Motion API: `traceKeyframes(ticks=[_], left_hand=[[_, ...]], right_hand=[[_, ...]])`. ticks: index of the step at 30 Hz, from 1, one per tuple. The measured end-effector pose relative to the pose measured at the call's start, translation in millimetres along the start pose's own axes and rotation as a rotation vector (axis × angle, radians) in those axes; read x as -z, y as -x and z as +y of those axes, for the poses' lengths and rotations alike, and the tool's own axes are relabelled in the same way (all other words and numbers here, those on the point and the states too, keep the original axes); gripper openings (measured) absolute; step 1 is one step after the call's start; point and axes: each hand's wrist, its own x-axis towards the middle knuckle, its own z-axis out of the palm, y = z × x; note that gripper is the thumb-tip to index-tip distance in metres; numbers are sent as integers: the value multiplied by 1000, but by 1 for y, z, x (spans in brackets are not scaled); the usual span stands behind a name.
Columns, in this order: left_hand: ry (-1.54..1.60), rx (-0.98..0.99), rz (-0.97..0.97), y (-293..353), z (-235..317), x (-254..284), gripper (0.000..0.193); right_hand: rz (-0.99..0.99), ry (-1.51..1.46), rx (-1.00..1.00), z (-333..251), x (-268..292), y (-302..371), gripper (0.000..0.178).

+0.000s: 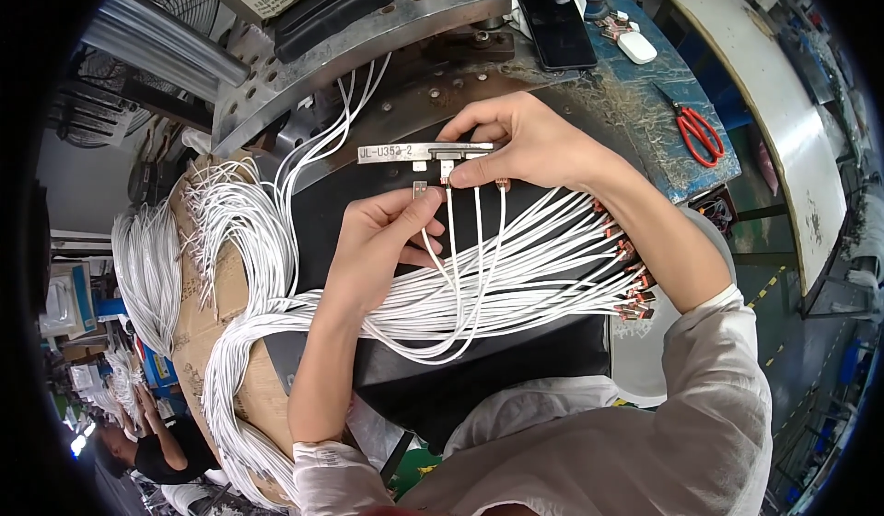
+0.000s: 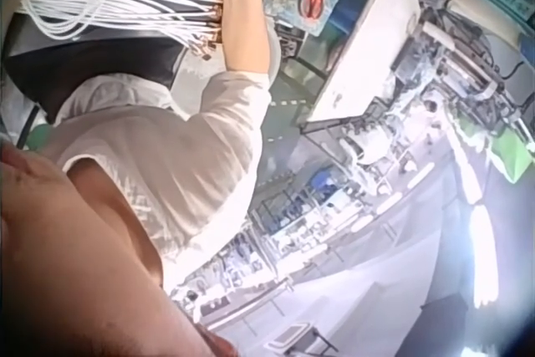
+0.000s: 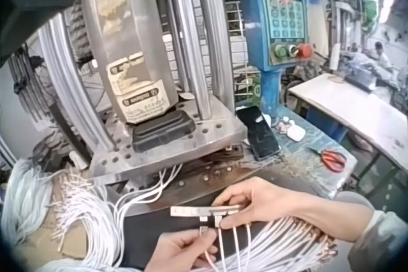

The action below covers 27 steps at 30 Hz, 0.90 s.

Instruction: The person inserts USB cable ends into a metal mold by hand, places the loaded mold into an industrial press machine, and removes the processed cables.

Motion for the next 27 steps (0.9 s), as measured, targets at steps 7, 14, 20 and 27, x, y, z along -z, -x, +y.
traceKeyframes(ticks=[7,14,20,27], left_hand=[[98,-28,-44,-2,-1,2,26],[107,-59,-31,-3,-5,0,26],[-609,-13,68,3,28,16,27],[-1482,-1068,581,-64,37,27,31]], right_hand=[[-8,30,49,0,-5,3,37],[-31,28,2,-4,-5,2,36],[-45,750,333,-10,25,-8,38],[307,653,370,-22,45,-117,36]])
